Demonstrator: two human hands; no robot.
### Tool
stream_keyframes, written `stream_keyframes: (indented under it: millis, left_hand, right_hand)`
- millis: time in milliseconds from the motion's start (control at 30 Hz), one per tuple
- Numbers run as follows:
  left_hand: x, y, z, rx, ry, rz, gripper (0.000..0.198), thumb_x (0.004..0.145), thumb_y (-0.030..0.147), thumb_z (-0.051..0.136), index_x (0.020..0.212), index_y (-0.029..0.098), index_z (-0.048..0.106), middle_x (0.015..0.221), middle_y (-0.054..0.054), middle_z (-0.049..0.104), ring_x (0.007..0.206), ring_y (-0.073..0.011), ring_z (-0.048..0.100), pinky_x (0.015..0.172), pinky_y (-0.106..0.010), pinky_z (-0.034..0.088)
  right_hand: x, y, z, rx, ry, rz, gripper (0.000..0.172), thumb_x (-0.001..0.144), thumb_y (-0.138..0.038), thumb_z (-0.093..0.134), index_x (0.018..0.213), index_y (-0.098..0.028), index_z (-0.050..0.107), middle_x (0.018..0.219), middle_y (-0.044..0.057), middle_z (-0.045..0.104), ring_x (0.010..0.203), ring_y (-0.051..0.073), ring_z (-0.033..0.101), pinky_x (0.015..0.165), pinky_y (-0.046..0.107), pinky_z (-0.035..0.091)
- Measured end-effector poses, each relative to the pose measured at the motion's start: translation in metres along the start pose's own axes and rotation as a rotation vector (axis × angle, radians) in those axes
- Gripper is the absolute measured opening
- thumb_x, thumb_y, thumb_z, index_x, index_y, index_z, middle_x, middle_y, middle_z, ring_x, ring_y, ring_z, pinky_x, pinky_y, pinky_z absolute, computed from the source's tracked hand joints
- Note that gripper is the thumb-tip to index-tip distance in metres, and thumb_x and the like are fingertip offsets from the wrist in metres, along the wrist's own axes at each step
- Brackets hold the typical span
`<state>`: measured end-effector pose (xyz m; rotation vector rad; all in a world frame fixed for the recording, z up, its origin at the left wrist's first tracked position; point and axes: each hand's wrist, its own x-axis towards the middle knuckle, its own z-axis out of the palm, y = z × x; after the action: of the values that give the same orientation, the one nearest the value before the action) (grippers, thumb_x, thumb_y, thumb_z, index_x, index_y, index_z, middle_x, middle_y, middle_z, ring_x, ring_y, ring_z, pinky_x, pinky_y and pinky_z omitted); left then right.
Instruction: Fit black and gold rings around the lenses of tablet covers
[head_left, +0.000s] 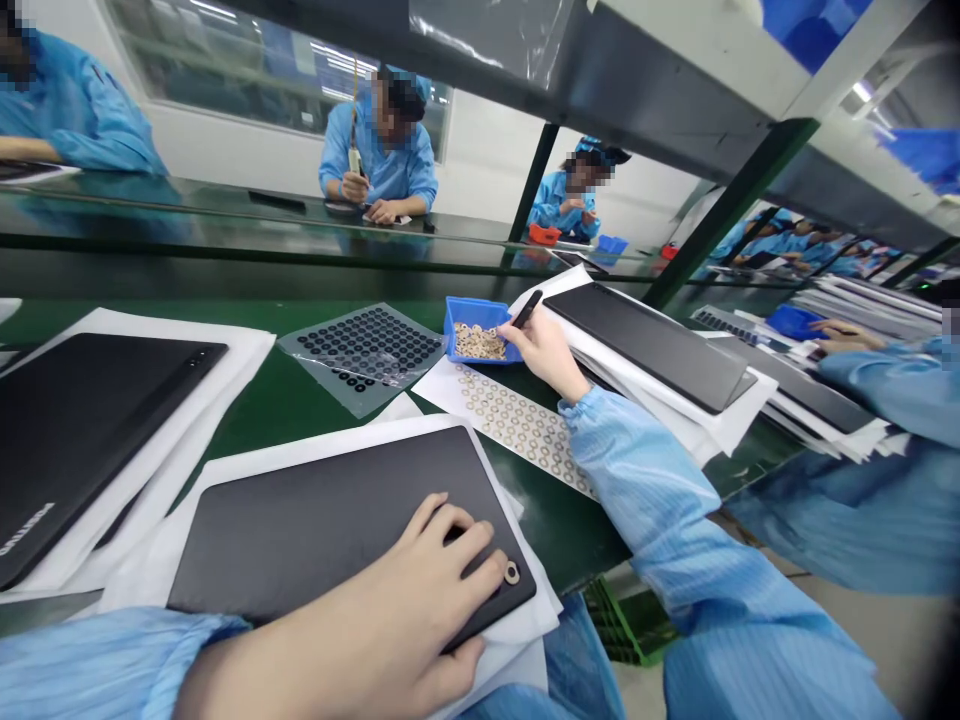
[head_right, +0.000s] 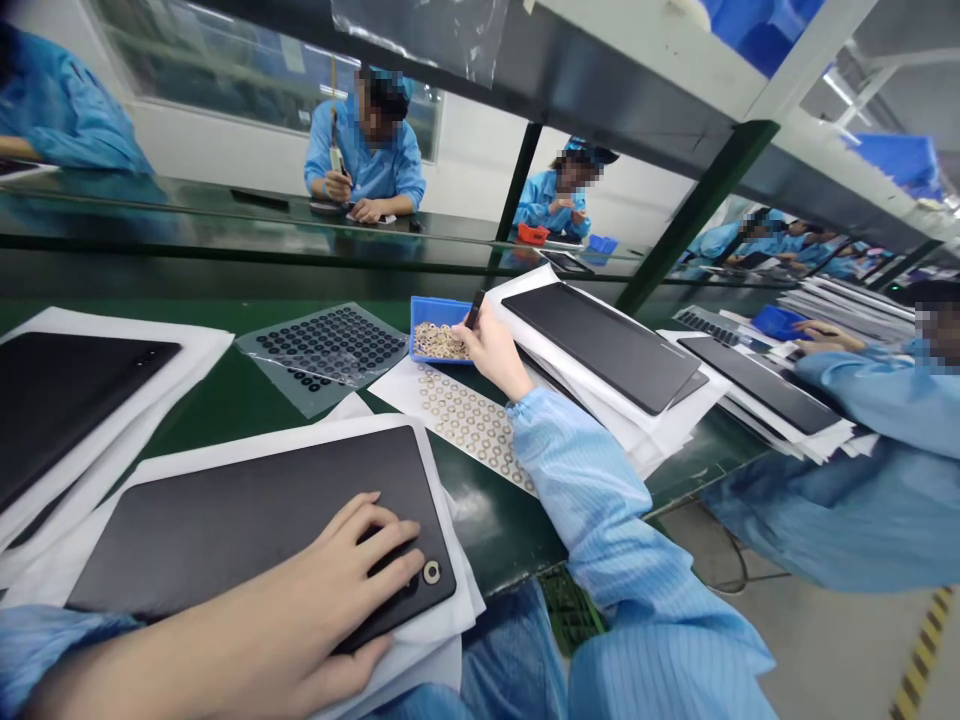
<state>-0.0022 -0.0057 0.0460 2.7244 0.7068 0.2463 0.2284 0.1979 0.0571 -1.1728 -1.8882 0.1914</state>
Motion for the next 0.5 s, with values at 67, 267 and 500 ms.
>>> stream_keyframes:
  millis: [67, 267, 500]
  left_hand:
    - [0.000, -0.001, 0.000, -0.012, -0.007, 0.012, 0.034, 0.085, 0.026, 0.050, 0.118, 0.020, 0.050, 0.114, -0.007, 0.054, 0.107, -0.0242, 0.046, 0.104, -0.050, 0.031]
    - [0.001, -0.004, 0.004, -0.021, 0.021, 0.044, 0.033, 0.087, 0.025, 0.049, 0.118, 0.018, 0.052, 0.116, -0.010, 0.055, 0.106, -0.0256, 0.047, 0.103, -0.053, 0.032]
    - [0.001, -0.005, 0.010, -0.069, 0.103, 0.057, 0.025, 0.087, 0.019, 0.047, 0.110, 0.022, 0.056, 0.107, -0.005, 0.056, 0.105, -0.0219, 0.048, 0.104, -0.049, 0.033]
  right_hand:
    - [-0.011, -0.012, -0.009, 0.039, -0.004, -0.008, 0.018, 0.082, -0.034, 0.059, 0.085, -0.017, 0.054, 0.081, 0.007, 0.066, 0.073, 0.022, 0.063, 0.071, 0.039, 0.052]
    - [-0.111, -0.083, -0.039, 0.319, 0.024, 0.229, 0.016, 0.082, -0.033, 0.063, 0.083, -0.019, 0.055, 0.074, 0.002, 0.062, 0.059, 0.014, 0.060, 0.058, 0.030, 0.053]
    - [-0.221, -0.139, -0.015, 0.711, 0.253, 0.541, 0.011, 0.091, -0.024, 0.050, 0.081, -0.021, 0.049, 0.077, -0.001, 0.057, 0.054, 0.011, 0.061, 0.050, 0.026, 0.055]
